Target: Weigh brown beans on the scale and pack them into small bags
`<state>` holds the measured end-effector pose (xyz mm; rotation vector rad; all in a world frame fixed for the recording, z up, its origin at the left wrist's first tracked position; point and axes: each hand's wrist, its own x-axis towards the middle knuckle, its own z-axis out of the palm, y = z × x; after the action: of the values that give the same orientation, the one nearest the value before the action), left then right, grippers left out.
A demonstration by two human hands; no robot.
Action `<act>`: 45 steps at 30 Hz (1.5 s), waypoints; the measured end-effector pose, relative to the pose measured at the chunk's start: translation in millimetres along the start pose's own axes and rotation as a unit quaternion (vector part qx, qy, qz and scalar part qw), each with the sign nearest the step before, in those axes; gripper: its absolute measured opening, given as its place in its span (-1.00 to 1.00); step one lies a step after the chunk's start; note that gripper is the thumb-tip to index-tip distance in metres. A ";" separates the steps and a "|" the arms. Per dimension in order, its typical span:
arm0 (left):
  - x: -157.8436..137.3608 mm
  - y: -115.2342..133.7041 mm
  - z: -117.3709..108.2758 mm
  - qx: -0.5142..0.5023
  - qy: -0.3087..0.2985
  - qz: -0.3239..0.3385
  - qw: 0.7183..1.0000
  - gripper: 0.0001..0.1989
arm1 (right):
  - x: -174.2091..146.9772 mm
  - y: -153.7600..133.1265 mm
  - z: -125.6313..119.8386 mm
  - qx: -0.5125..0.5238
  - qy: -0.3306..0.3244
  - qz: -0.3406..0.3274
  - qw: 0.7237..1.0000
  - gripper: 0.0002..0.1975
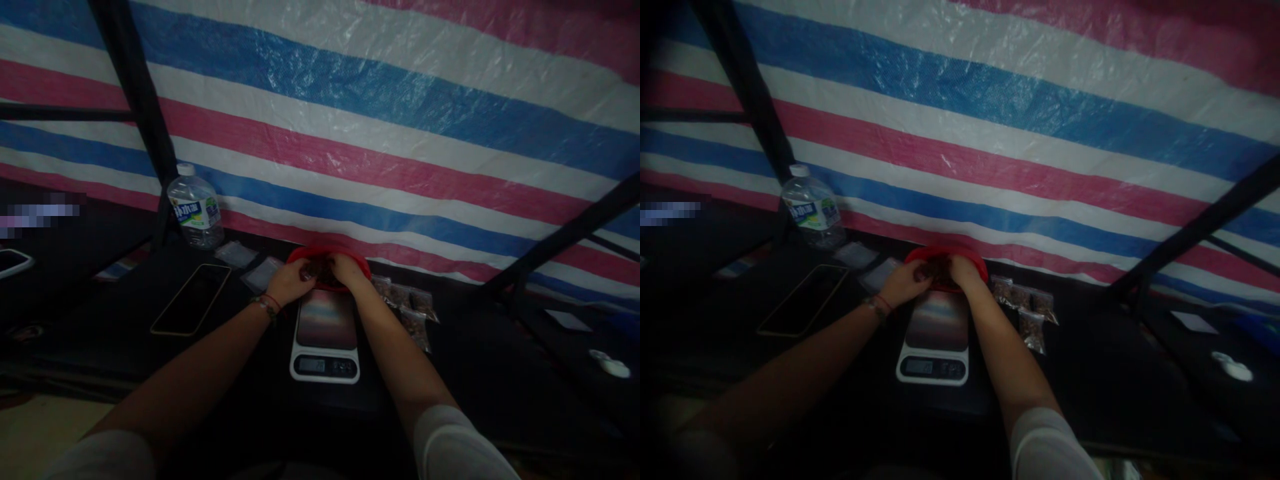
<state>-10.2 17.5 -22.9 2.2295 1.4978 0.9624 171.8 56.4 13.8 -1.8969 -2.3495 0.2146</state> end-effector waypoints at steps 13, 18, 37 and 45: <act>-10.8 4.1 -23.3 -0.155 -0.160 0.222 0.949 -0.40 | -13.2 -11.7 -22.9 0.077 0.057 -0.060 0.994 -0.68; -5.3 -7.6 -18.3 -0.171 -0.003 0.173 0.970 -0.37 | -29.4 -25.4 -40.3 0.175 0.129 -0.105 0.970 -0.71; -3.7 3.5 -12.8 -0.022 0.080 0.179 0.980 -0.18 | -42.7 -56.2 -36.3 0.155 0.011 -0.210 0.965 -0.84; -3.1 4.0 -14.9 -0.037 0.073 0.145 0.986 -0.37 | -41.4 -48.6 -36.2 0.178 0.021 -0.242 0.954 -0.85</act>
<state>-18.0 11.2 -10.7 2.4116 1.1879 1.2704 140.2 7.3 58.2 -1.1201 -2.4513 0.4977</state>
